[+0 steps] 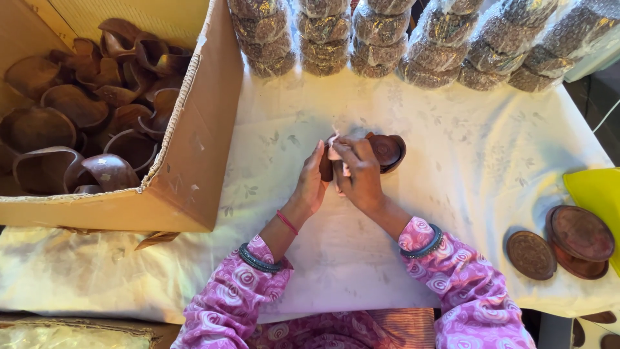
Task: Cleaning and wrapping small clay lamps using a cloth and plastic wrap.
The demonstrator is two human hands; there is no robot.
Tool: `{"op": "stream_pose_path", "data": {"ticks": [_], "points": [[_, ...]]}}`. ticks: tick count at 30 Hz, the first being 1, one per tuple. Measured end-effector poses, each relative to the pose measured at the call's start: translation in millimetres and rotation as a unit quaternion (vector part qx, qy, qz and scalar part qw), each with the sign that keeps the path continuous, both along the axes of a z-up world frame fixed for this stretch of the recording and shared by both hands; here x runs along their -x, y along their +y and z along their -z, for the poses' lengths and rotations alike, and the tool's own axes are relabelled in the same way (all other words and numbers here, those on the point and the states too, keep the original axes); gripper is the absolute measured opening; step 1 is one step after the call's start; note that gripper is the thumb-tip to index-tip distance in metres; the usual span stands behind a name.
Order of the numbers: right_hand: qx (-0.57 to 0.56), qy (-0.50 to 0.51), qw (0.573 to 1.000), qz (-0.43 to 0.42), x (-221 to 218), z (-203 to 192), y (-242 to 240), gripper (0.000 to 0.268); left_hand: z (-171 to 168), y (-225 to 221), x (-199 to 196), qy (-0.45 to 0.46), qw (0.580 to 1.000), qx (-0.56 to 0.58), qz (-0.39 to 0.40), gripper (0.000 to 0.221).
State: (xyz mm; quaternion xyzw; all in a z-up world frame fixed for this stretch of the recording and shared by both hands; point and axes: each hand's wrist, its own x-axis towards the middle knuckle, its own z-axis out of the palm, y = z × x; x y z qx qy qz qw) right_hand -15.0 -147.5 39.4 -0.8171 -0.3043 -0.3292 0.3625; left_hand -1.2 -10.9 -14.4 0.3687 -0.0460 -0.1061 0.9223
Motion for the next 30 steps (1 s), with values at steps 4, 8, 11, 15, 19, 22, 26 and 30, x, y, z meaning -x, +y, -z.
{"op": "stream_pose_path", "data": {"ticks": [4,8,11,15,19,22,26,30], "points": [[0.034,0.004,0.999,-0.023,9,-8,6,0.046,-3,1,0,0.006,1.0,-0.018,-0.012,0.058],[0.074,-0.03,0.997,-0.026,13,-9,8,0.05,8,4,-5,0.007,1.0,-0.008,-0.015,0.059],[0.084,-0.027,0.994,-0.067,15,-7,9,0.05,-3,8,-2,0.014,1.0,0.023,-0.012,0.061],[0.11,-0.032,0.985,-0.131,15,-10,8,0.049,-17,12,1,0.028,0.998,0.06,-0.017,0.06],[0.109,-0.032,0.982,-0.151,12,-7,6,0.036,-16,15,-2,0.034,0.997,0.062,-0.017,0.053],[0.102,-0.034,0.982,-0.156,9,-9,5,0.039,-14,16,-3,0.035,0.998,0.055,-0.018,0.05],[0.099,-0.035,0.981,-0.161,5,-8,2,0.031,-10,18,-6,0.028,0.998,0.06,-0.023,0.049],[0.12,-0.023,0.984,-0.133,1,-6,-1,0.025,-15,20,-5,0.031,0.998,0.02,-0.046,0.052]]}}
